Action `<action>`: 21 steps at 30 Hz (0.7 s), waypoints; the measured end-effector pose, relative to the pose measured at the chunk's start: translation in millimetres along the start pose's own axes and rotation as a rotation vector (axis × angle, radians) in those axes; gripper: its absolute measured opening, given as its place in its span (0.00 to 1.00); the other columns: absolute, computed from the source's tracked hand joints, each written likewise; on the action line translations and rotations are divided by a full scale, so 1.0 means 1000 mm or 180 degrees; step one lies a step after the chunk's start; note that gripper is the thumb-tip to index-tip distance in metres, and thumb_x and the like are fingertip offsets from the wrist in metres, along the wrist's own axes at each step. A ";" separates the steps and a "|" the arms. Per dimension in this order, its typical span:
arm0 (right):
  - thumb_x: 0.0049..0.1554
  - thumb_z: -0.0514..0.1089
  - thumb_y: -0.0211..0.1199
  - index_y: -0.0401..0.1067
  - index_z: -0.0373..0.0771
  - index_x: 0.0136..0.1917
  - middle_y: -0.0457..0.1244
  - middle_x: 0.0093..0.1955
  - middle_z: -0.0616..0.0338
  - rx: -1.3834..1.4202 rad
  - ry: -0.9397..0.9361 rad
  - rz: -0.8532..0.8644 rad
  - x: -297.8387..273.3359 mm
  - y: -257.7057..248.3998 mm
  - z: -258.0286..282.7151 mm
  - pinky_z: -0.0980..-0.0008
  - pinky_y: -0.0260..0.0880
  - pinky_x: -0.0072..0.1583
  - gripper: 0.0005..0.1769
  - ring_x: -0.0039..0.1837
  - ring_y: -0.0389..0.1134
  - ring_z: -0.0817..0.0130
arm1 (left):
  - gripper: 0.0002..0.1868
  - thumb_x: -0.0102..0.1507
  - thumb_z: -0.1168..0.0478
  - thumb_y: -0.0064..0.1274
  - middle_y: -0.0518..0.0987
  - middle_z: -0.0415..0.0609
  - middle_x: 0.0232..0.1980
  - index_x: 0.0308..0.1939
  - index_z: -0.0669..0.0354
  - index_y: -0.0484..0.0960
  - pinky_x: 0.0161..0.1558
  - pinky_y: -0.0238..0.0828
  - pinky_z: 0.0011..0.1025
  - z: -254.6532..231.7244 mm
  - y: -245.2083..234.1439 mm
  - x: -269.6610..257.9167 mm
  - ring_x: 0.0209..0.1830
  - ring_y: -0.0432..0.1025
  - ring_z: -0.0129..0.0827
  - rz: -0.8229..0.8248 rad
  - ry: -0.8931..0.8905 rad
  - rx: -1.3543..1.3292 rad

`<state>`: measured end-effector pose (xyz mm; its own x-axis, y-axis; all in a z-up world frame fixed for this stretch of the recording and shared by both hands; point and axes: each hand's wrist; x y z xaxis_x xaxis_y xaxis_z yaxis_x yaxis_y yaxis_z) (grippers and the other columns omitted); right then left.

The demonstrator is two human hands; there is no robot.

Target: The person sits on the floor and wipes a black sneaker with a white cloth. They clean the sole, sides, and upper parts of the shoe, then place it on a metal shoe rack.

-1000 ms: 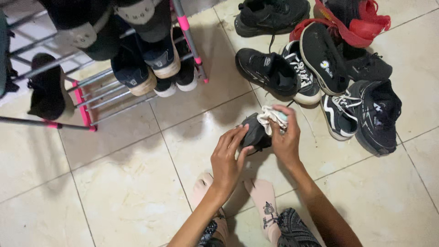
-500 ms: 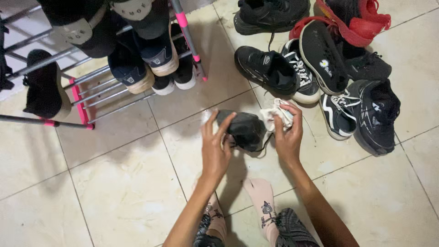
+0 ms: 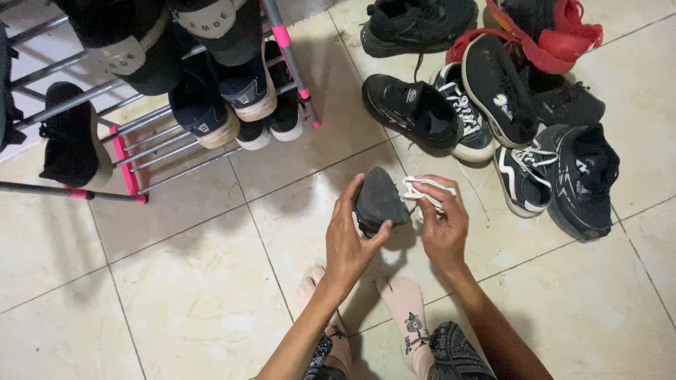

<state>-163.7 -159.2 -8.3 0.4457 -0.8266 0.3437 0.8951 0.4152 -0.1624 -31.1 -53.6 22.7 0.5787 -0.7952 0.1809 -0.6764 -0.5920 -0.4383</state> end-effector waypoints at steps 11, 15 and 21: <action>0.61 0.29 0.60 0.75 0.40 0.54 0.65 0.60 0.52 -0.0754 0.0508 0.0000 0.005 -0.002 -0.008 0.65 0.74 0.58 0.11 0.63 0.68 0.61 | 0.41 0.52 0.68 0.58 0.70 0.60 0.67 0.72 0.46 0.73 0.67 0.65 0.43 -0.001 -0.011 0.005 0.67 0.66 0.52 -0.0015 -0.0037 0.0548; 0.59 0.27 0.58 0.73 0.42 0.56 0.63 0.63 0.56 -0.0773 -0.0435 0.0024 -0.002 -0.003 0.002 0.64 0.75 0.61 0.16 0.65 0.67 0.61 | 0.38 0.55 0.67 0.57 0.72 0.57 0.60 0.70 0.41 0.75 0.62 0.70 0.42 -0.001 -0.009 -0.001 0.62 0.70 0.49 -0.0006 -0.0123 0.0401; 0.55 0.24 0.58 0.75 0.42 0.53 0.62 0.61 0.53 -0.1105 -0.0528 -0.0048 0.010 0.007 0.023 0.61 0.74 0.59 0.18 0.63 0.66 0.57 | 0.38 0.55 0.66 0.62 0.73 0.54 0.60 0.69 0.35 0.75 0.53 0.75 0.38 -0.013 -0.010 0.003 0.55 0.74 0.45 0.0277 -0.0229 0.0200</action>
<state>-153.1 -155.3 15.1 0.4504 -0.7471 0.4889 0.8639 0.2264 -0.4499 -28.1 -51.6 38.8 0.5518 -0.8304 0.0773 -0.6969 -0.5100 -0.5041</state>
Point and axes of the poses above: each hand's wrist, its own x-axis towards the middle knuckle, its own y-axis out of the palm, z = x × y
